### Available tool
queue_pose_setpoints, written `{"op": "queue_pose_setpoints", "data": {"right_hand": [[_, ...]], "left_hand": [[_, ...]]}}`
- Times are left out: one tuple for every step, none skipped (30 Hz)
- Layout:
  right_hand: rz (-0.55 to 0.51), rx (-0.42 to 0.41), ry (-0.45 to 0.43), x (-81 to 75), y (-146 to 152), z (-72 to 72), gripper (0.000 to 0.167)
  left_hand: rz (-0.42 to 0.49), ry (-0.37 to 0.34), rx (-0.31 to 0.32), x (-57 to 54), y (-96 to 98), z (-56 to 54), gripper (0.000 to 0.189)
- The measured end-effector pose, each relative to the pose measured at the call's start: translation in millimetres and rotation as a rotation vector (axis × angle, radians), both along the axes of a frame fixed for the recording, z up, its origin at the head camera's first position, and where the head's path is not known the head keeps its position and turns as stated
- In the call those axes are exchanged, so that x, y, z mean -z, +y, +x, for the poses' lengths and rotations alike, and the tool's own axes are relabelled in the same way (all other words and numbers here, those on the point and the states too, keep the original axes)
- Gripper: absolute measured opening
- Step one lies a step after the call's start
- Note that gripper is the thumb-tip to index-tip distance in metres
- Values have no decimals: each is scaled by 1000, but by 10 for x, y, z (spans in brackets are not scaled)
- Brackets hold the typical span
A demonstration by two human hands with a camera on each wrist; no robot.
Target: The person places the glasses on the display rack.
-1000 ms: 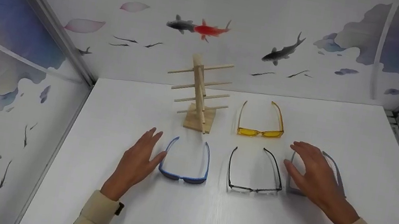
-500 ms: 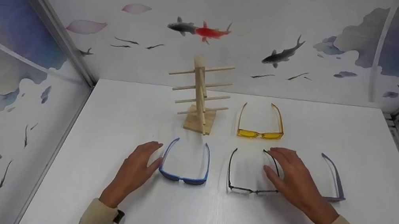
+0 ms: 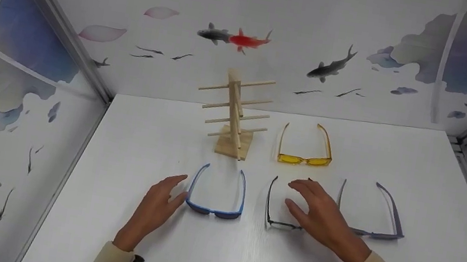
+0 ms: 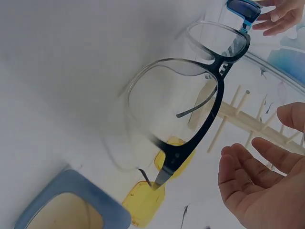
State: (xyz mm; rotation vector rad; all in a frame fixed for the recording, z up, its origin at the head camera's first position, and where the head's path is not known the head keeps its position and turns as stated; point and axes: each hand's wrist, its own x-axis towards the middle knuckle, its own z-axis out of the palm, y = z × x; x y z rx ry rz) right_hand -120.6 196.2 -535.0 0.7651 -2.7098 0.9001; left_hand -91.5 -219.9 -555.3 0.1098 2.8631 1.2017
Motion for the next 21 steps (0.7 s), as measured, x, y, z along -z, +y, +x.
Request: {"op": "queue_pose_setpoints", "data": {"right_hand": [[-8,-2,-8,4,-26,4,39],[-15,-6,-17,8,-53,6,38],[-21,-10,-24,10,-80,9,37],[-27,-14,-31,13,-107,11,37],[-33,-19,-37,15,-135,13,36],[-37,-25,-44,20,-161,15,35],[-44,-31,-54,21,-185,18,35],[-48,-38,-63,22,-209,21,35],[-52,-45,-74,23,-233,26,35],[-57,-52,-86,27,-255,32,35],[-59,-57,-100,28,-277,40,35],[-63,-62,-113,30,-299,48,35],[-66,-65,-127,32,-321,57,35],[-70,-70,-140,37,-344,65,35],[-79,-76,-156,38,-368,74,35],[-87,-82,-170,41,-393,81,34],[-96,-89,-185,42,-418,88,33],[-108,-96,-199,46,-445,95,32],[-119,-105,-215,47,-472,101,32],[-130,-115,-229,50,-501,106,31],[-140,-123,-241,50,-529,110,30]], "left_hand": [[21,-9,1,7,2,2,50],[39,-17,0,12,3,4,51],[56,-25,1,19,3,6,51],[66,-28,2,26,2,8,51],[75,-30,2,32,1,13,51],[84,-24,5,39,-1,18,50],[91,-22,5,46,-3,19,50],[98,-17,7,55,-6,22,49],[106,-14,8,65,-10,26,48],[112,-9,10,74,-14,31,48],[120,-5,11,86,-19,36,47],[125,-2,12,98,-24,39,46],[130,-3,8,109,-27,42,46],[133,-3,6,118,-31,45,45],[135,-2,3,126,-35,47,45],[133,2,1,133,-36,46,44],[131,5,-1,140,-38,46,43],[130,5,-4,147,-39,45,43],[128,6,-8,152,-38,44,42],[128,5,-12,156,-36,42,42],[127,3,-17,160,-33,41,41]]}}
